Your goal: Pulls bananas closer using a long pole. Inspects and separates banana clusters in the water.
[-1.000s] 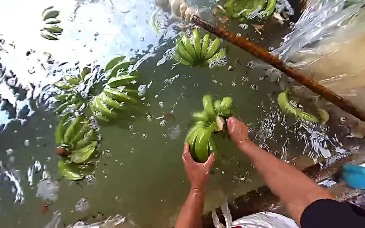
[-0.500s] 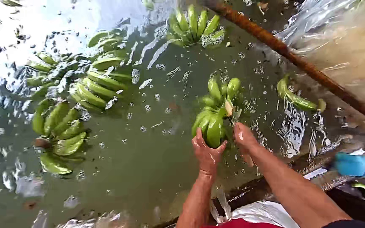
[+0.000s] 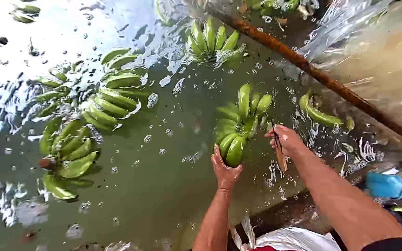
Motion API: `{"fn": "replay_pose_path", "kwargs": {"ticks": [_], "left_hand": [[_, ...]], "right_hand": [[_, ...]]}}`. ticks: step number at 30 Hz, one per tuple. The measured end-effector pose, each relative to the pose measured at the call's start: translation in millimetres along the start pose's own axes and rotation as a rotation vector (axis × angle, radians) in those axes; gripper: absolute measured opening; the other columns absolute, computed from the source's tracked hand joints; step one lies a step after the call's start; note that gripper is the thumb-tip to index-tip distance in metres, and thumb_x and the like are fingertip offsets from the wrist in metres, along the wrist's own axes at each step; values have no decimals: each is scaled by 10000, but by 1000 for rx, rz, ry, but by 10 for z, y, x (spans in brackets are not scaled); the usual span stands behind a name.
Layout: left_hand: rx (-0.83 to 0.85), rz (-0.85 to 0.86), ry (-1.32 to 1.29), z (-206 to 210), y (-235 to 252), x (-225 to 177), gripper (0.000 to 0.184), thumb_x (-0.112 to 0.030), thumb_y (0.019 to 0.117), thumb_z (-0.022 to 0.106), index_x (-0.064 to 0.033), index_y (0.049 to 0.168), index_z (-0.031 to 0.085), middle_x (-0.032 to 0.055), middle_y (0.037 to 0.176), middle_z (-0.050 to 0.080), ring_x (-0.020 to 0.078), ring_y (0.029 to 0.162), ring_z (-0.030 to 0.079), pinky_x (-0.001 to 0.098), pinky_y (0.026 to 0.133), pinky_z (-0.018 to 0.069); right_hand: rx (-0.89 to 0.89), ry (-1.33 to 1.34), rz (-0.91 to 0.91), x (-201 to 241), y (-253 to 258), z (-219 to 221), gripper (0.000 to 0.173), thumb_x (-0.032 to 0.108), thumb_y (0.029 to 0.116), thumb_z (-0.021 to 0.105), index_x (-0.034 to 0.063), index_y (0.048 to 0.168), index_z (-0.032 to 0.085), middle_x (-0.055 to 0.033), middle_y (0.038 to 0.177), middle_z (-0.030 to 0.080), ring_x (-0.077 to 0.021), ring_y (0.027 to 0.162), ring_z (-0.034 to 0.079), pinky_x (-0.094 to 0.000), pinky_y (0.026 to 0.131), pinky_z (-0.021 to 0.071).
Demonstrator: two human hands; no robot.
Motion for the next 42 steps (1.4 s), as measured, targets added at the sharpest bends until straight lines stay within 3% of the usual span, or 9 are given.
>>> {"fn": "replay_pose_path", "kwargs": {"ticks": [4, 11, 13, 17, 20, 26, 30, 37, 42], "left_hand": [[-36, -12, 0, -169, 18, -18, 1159, -200, 665, 871, 179, 1535, 205, 443, 1437, 420, 505, 1340, 476, 514, 1137, 396], [26, 172, 220, 4, -810, 83, 976, -362, 699, 873, 264, 1317, 450, 453, 1251, 569, 586, 1160, 593, 610, 1024, 473], [211, 93, 278, -47, -838, 123, 754, -397, 832, 776, 190, 1264, 582, 357, 1206, 653, 529, 1144, 629, 626, 1028, 456], [111, -152, -7, -372, -233, 7, 551, -115, 1019, 537, 231, 1410, 361, 391, 1328, 548, 407, 1198, 611, 445, 1041, 491], [60, -424, -209, -285, 254, 189, 529, -223, 1090, 482, 108, 1480, 348, 323, 1343, 556, 352, 1189, 604, 464, 1014, 499], [-30, -700, -297, -230, 120, 606, 560, -251, 1062, 572, 57, 1481, 365, 309, 1335, 561, 378, 1194, 597, 522, 1007, 497], [-43, -685, -466, -240, -90, 600, 415, -98, 1023, 607, 55, 1390, 486, 238, 1203, 636, 267, 1044, 657, 430, 912, 555], [-5, -625, -650, -244, -246, 267, 433, 41, 923, 679, 72, 1321, 511, 182, 1086, 675, 196, 937, 692, 355, 846, 592], [5, -639, -687, -191, -287, 134, 393, 48, 930, 667, 87, 1285, 503, 179, 1050, 669, 188, 913, 692, 340, 827, 596]], "right_hand": [[93, 76, -34, 102, 47, 360, 333, 285, 1147, 305, 51, 1152, 543, 0, 820, 525, -52, 541, 487, -210, 544, 483], [166, -73, -28, 60, 41, 449, 354, 298, 1146, 316, 38, 1083, 548, 14, 672, 495, -52, 475, 483, -196, 504, 483], [211, -158, -12, -77, -15, 459, 354, 276, 1146, 318, 11, 1105, 548, 12, 653, 486, -52, 477, 490, -197, 521, 489], [347, -304, -51, -275, -208, 615, 343, 220, 1142, 336, -46, 1127, 553, -17, 726, 497, -50, 516, 489, -201, 560, 485], [464, -386, -93, -352, -338, 724, 333, 208, 1135, 361, -50, 1119, 571, -41, 824, 534, -46, 575, 514, -207, 598, 497], [499, -749, -90, -432, -554, 508, 424, 232, 1141, 327, -45, 1333, 584, -246, 1213, 631, -302, 1021, 618, -467, 940, 472], [552, -880, -41, -626, -733, 409, 428, 252, 1145, 319, -59, 1184, 611, -161, 990, 674, -216, 849, 625, -414, 823, 491], [509, -1090, -165, -533, -804, 299, 442, 261, 1139, 337, -96, 1214, 587, -298, 995, 677, -443, 949, 688, -590, 892, 515], [480, -1345, -270, -438, -847, 365, 421, 199, 1134, 328, -31, 1445, 493, -350, 1298, 589, -538, 1204, 587, -668, 985, 451]]}}
Point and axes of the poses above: each hand's wrist, its own y-axis towards the middle knuckle, its own z-axis out of the palm, x = y × z, the point moved 10 cm from there along y, towards the middle knuckle
